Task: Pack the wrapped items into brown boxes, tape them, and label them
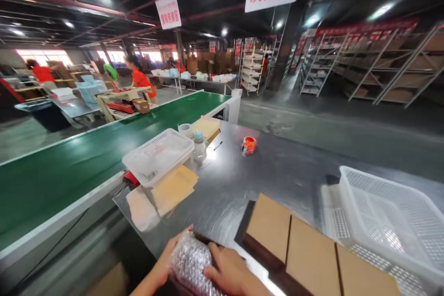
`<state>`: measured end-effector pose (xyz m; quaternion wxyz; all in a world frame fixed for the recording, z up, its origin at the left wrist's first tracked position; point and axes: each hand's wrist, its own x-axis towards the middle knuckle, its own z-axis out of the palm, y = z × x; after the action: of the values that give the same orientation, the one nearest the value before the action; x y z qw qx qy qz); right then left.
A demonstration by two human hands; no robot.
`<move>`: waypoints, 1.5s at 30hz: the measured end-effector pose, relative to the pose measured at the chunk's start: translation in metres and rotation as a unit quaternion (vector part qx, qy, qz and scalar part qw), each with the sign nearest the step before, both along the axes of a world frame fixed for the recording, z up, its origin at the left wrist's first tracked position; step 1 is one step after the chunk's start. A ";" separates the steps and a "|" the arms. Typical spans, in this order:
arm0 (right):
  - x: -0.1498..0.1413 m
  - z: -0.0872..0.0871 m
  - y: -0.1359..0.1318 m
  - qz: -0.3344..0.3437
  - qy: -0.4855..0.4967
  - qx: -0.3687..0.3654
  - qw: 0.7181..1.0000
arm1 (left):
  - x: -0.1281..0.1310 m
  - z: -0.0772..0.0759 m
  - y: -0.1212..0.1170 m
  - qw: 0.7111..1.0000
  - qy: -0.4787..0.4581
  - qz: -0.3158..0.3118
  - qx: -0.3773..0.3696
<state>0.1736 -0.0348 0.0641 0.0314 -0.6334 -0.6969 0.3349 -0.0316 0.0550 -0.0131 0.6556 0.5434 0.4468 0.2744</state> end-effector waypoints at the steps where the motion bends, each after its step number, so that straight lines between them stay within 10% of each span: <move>1: 0.000 0.000 0.001 0.006 -0.013 -0.010 1.000 | -0.003 -0.003 -0.001 1.000 0.004 -0.005 -0.001; 16: -0.036 -0.058 0.004 0.049 -0.173 0.044 0.983 | -0.003 0.005 0.006 0.992 0.070 -0.042 0.097; 33: -0.020 -0.026 -0.027 0.060 -0.023 0.016 0.998 | -0.002 0.009 0.005 0.997 -0.020 -0.075 -0.030; 37: 0.023 -0.036 -0.089 -0.177 0.207 0.202 0.941 | -0.015 0.000 0.002 0.949 -0.191 -0.126 -0.216; 45: 0.013 -0.125 -0.097 -0.470 0.355 0.145 0.795 | -0.003 -0.013 -0.007 0.938 -0.125 -0.233 -0.225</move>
<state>0.1870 -0.1314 -0.0604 0.5216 -0.7074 -0.2940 0.3756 -0.0351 0.0477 -0.0257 0.8569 0.4316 0.2725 0.0720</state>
